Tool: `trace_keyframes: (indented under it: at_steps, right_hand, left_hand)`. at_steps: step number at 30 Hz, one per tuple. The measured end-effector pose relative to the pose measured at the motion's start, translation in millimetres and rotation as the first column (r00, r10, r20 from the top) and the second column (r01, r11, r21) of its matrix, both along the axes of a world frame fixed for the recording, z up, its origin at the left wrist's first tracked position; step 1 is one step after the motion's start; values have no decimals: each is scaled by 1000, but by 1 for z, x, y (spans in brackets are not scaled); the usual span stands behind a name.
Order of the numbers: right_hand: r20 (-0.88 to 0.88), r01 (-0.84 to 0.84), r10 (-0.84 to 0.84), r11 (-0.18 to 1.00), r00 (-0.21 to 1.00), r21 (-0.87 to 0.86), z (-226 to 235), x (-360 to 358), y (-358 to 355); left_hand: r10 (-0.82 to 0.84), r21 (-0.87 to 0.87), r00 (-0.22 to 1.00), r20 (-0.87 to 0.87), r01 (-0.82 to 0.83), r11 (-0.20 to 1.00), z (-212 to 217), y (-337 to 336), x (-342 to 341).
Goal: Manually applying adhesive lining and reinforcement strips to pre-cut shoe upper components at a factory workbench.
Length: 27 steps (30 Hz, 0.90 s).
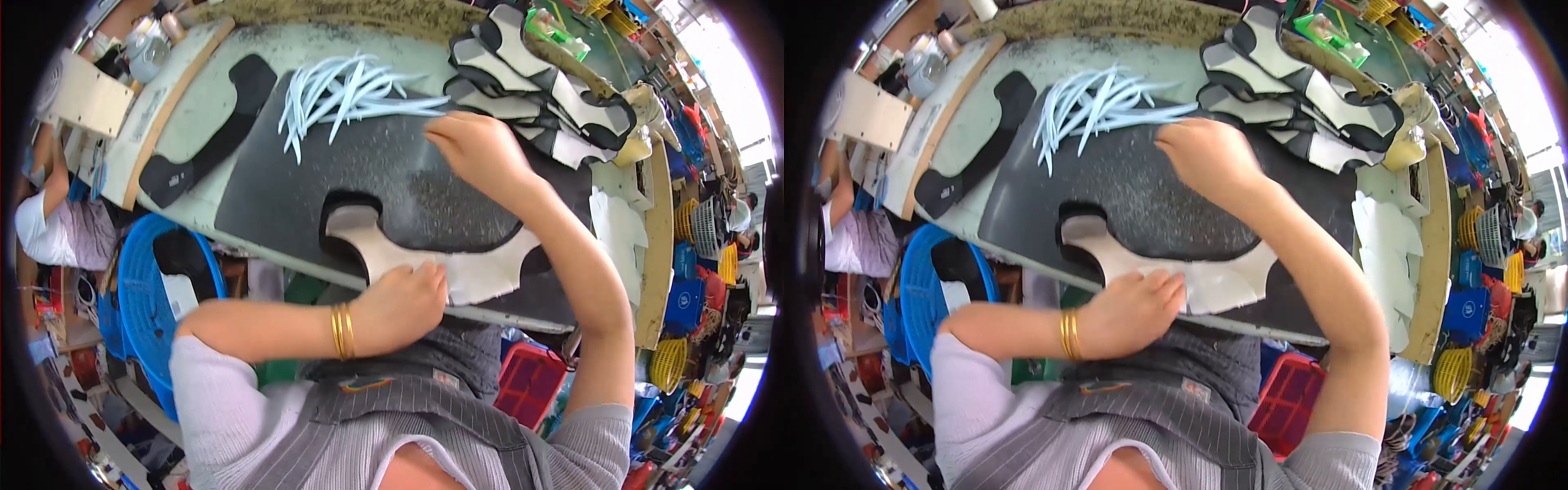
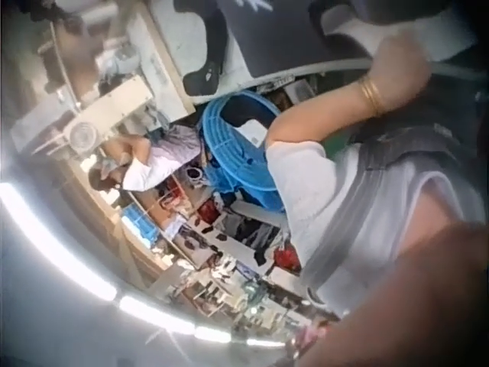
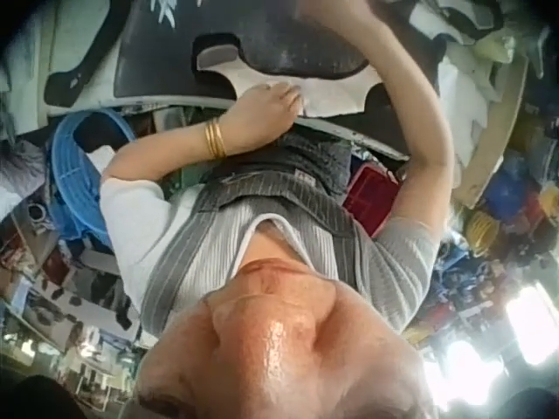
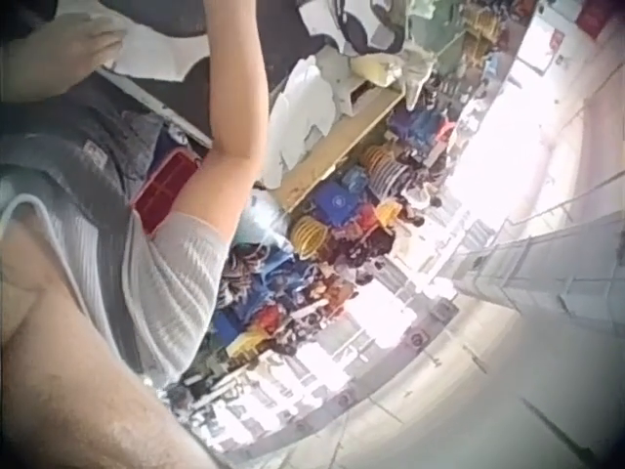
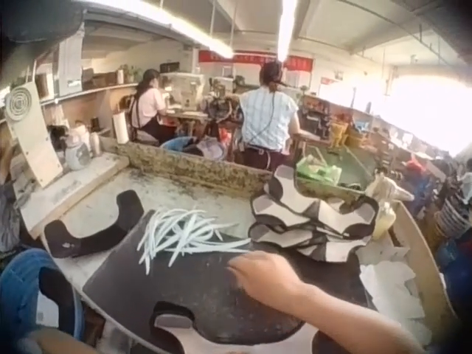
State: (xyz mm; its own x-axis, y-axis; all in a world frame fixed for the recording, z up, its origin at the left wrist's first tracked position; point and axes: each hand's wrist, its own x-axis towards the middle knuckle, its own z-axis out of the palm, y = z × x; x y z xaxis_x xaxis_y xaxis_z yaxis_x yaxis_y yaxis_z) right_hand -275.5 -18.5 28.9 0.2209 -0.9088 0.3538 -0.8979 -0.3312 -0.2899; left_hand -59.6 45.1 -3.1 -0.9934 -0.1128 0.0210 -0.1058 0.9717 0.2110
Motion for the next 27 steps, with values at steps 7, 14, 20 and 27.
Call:
trace_keyframes:
  at_steps: [7, 14, 20, 27]
  right_hand:
    - [-446, -165, 48, 960, 894, -226, -90, 39, -121]
    - [-428, -154, 4, 936, 904, -316, -45, 0, -34]
    - [680, 268, -215, 963, 701, 28, 27, -22, 84]
    - [972, 10, -19, 1000, 234, 17, 15, 15, 163]
  left_hand:
    - [192, 602, 974, -119, -83, 794, 49, -76, 8]
    - [439, 118, 893, -97, -428, 896, -34, -249, 1]
    - [325, -40, 801, -503, -398, 917, 24, -177, -5]
    - [150, 798, 989, -15, -79, 597, 66, -30, -47]
